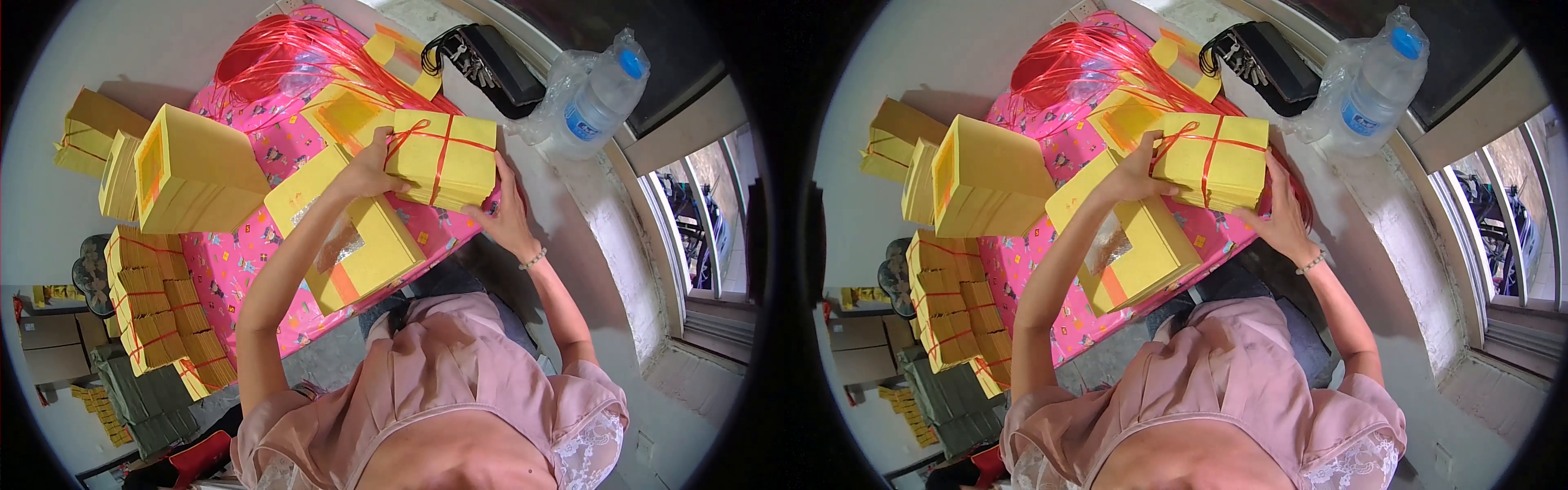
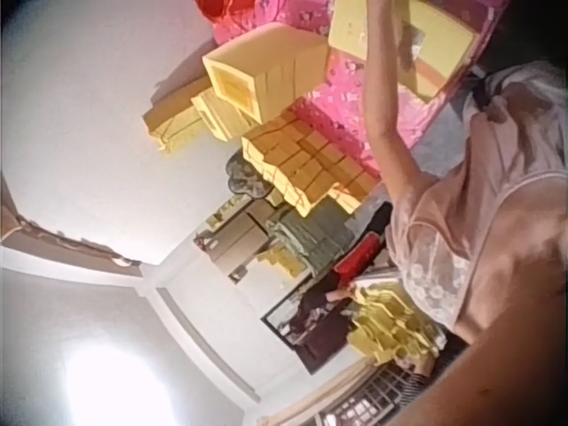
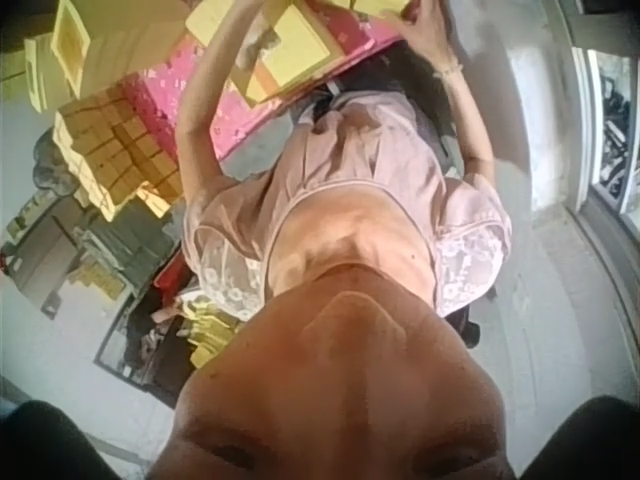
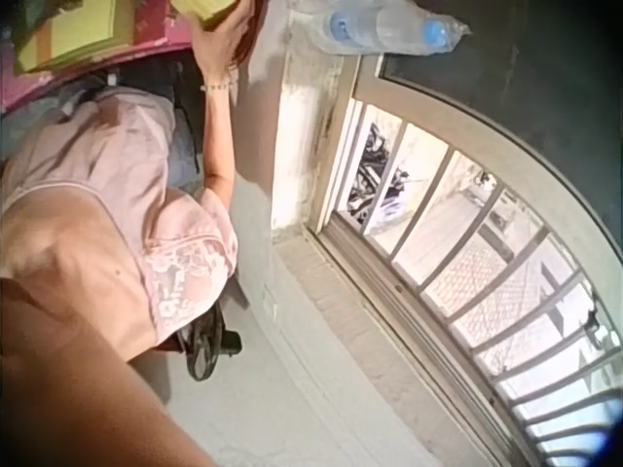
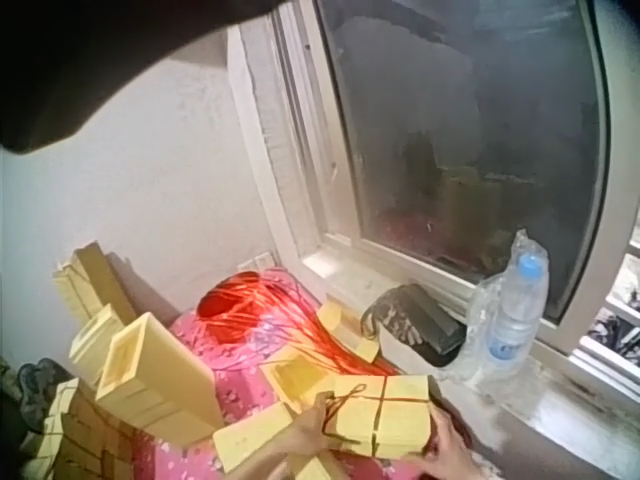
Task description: Counting, stacking, and bundling stacks of yellow joss paper using red string.
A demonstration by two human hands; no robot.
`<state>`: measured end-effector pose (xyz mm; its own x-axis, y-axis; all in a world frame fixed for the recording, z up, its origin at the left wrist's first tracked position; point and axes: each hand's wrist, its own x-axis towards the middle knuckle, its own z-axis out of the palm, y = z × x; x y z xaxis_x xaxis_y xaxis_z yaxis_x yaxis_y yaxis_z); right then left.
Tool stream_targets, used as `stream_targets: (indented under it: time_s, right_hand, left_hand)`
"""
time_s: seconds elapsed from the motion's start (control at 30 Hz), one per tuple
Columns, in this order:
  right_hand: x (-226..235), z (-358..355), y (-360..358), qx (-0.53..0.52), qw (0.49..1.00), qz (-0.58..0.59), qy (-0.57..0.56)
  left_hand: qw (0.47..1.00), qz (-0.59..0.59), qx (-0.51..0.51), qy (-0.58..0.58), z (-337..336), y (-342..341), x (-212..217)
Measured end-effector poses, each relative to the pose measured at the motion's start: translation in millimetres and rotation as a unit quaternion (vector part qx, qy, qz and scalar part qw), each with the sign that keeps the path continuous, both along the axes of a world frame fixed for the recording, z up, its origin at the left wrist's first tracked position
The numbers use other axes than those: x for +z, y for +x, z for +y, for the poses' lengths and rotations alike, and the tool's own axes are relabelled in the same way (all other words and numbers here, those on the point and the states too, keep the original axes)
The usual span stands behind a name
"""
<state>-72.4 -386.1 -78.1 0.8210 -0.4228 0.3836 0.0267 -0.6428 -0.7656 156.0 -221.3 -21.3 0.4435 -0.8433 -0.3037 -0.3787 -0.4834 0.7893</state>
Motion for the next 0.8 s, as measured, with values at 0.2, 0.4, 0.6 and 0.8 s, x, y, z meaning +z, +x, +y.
stream_targets:
  time_s: [0.2, 0.4, 0.6, 0.8]
  right_hand:
    - [3.8, -4.0, 11.6, -0.075, 0.997, -0.024, 0.023]
    - [15.6, -16.5, 13.3, -0.089, 0.978, -0.046, 0.181]
    - [8.9, -27.5, 5.2, -0.065, 0.978, 0.135, 0.146]
    - [-3.4, -32.9, 16.6, -0.045, 0.962, 0.149, 0.225]
  left_hand:
    - [0.998, -0.003, 0.039, -0.053, -2.5, 1.5, 6.9]
    - [0.988, 0.097, 0.098, -0.066, -3.7, 4.6, 20.6]
    - [0.992, 0.105, 0.075, -0.003, -8.7, -0.2, 3.9]
    - [0.994, -0.044, 0.083, 0.049, -25.4, 1.1, -24.4]
